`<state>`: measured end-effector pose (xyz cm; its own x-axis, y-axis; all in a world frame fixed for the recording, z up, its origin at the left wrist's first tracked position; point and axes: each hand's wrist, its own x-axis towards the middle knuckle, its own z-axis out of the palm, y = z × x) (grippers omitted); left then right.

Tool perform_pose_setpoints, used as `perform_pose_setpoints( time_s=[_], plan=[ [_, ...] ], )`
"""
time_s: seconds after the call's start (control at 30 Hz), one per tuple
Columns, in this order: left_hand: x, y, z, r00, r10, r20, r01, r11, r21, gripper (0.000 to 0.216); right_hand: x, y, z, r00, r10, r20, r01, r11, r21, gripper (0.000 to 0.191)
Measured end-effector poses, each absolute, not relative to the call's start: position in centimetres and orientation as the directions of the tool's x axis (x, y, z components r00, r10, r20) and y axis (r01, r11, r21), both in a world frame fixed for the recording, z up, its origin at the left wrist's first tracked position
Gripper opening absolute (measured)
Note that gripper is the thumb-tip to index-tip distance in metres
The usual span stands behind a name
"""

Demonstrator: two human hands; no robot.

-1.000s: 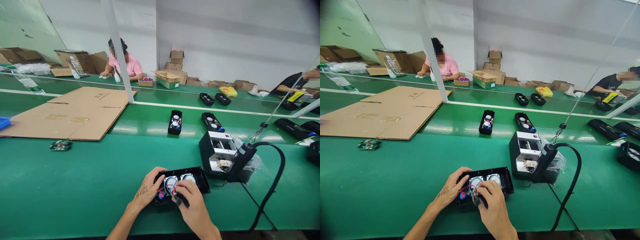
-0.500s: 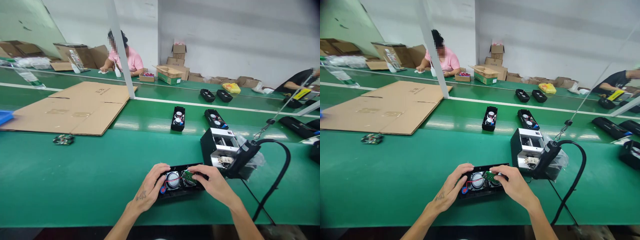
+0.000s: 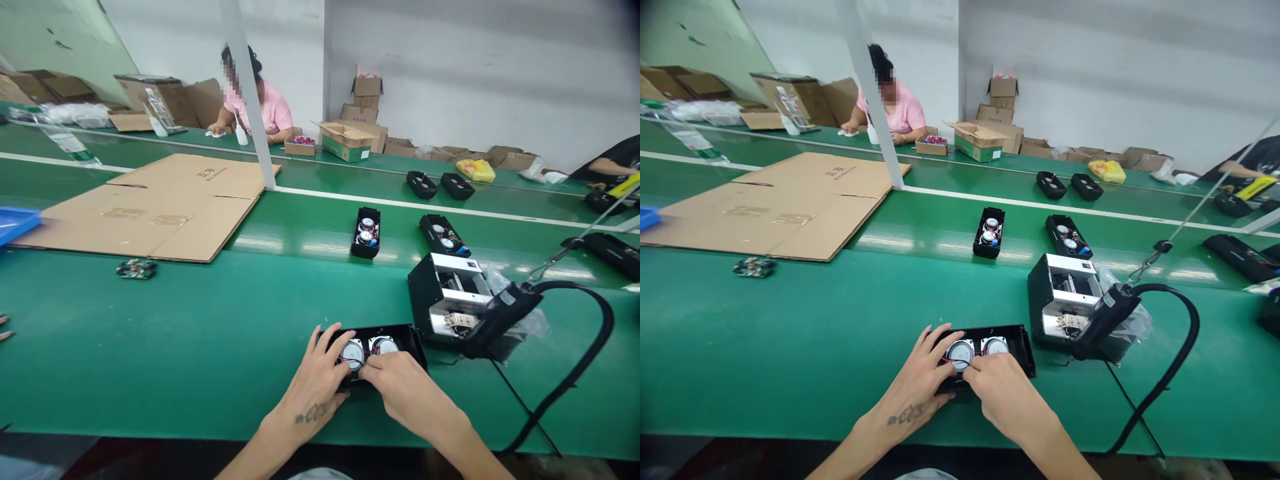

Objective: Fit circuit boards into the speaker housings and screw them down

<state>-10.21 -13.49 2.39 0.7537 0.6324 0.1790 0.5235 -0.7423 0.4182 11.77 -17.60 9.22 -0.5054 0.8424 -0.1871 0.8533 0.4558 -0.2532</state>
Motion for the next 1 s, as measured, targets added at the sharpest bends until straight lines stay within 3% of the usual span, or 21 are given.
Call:
perform_pose_setpoints(
  time_s=[0.27,0.47,0.7,0.83,1.0],
  plan=[
    [-10.0,-14.0,2.9,0.773,0.605,0.19,0.516,-0.775,0.366,0.034,12.7,-17.9,9.2,-0.406,0.882,-0.238,0.838,0.256,-0.481,0.041],
    [-9.6,-14.0,1.8,0.774,0.581,0.252,0.509,-0.807,0.299,0.03,11.6,-18.6,8.5,-0.433,0.884,-0.177,0.802,0.288,-0.524,0.036],
    [-8.8,-9.1,3.9,0.808,0.584,0.08,0.474,-0.724,0.501,0.029,11.5,-15.8,9.2,-0.468,0.856,-0.221,0.855,0.375,-0.357,0.034],
    [-8.1,-5.0,6.2,0.849,0.528,-0.028,0.415,-0.632,0.655,0.015,11.9,-11.5,10.7,-0.465,0.838,-0.285,0.841,0.317,-0.438,0.024],
    [-7.7,-2.7,7.4,0.839,0.511,-0.187,0.464,-0.493,0.736,0.03,12.2,-9.8,11.4,-0.426,0.849,-0.313,0.851,0.258,-0.458,0.023]
  ],
)
